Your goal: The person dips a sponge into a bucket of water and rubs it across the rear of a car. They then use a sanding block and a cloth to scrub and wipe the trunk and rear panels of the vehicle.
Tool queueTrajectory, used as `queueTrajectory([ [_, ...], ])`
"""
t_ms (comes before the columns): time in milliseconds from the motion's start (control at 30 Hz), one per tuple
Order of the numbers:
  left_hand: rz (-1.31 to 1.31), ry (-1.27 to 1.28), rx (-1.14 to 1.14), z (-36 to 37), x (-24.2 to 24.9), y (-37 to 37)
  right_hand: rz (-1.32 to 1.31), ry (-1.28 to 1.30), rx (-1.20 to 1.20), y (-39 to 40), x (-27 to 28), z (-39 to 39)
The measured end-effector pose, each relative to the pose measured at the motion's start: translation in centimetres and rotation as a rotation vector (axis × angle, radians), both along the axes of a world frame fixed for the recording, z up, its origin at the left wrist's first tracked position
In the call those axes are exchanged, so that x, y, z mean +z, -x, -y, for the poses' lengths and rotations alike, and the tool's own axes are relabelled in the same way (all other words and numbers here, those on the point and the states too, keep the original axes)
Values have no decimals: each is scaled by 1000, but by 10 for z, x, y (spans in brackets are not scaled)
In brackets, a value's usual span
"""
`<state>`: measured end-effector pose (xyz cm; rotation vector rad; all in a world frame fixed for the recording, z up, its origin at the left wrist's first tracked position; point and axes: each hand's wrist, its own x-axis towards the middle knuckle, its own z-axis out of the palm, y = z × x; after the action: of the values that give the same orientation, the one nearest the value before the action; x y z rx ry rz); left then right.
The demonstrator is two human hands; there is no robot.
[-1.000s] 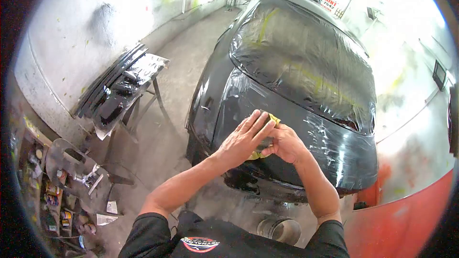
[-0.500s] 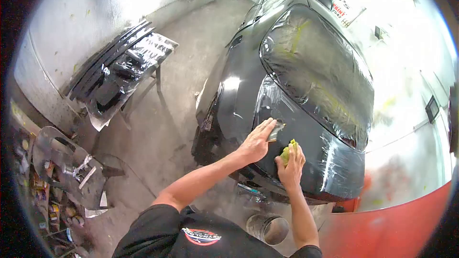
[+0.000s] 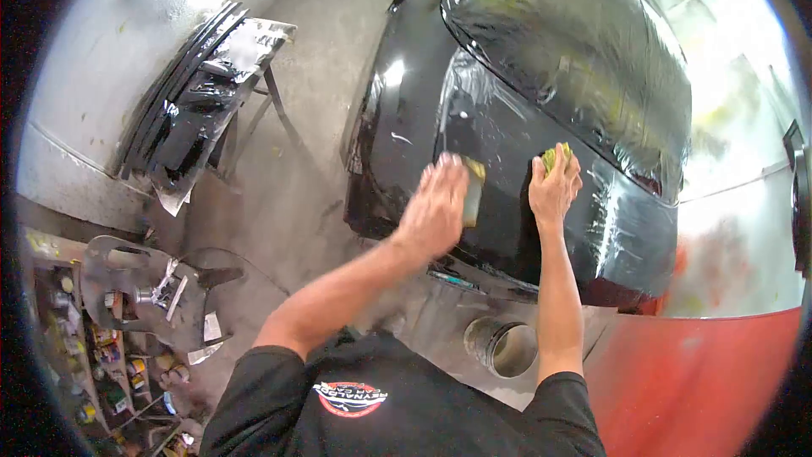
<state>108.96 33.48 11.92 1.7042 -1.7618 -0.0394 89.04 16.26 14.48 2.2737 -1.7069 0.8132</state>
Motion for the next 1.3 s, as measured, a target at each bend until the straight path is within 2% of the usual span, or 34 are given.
queueTrajectory([
  [100, 68, -31, 89, 77, 9, -26, -12, 11, 28, 4, -2, 5],
  [200, 163, 29, 145, 103, -1, -31, -4, 3, 45, 4, -3, 8],
  [267, 211, 105, 122, 104, -4, -34, -28, -28, 36, 4, 1, 13],
  [367, 134, 36, 93, 94, -6, -34, -42, -47, 82, 7, 6, 36],
  [567, 103, -45, 124, -29, 0, 20, -14, -22, 38, -8, 6, 62],
  [667, 83, -59, 144, -10, -5, 13, -11, 9, 55, -8, 1, 68],
  [800, 76, 31, 178, 76, 10, -20, -16, -8, 67, -7, 2, 69],
  [867, -49, -52, 205, 118, 28, -29, -18, 8, 70, -7, 1, 70],
  [933, -48, -56, 226, 139, 24, -41, -16, 13, 86, -8, 2, 71],
  [1000, -3, -31, 205, 130, 16, -41, -14, 6, 90, -5, 0, 69],
  [1067, 92, 41, 150, 90, 7, -32, -5, 4, 89, -6, 1, 71],
  [1167, 127, 9, 114, 38, 4, -18, -6, 22, 95, -7, 1, 70],
  [1300, 135, 59, 97, 96, 7, -39, -16, 0, 81, -7, 3, 69],
])
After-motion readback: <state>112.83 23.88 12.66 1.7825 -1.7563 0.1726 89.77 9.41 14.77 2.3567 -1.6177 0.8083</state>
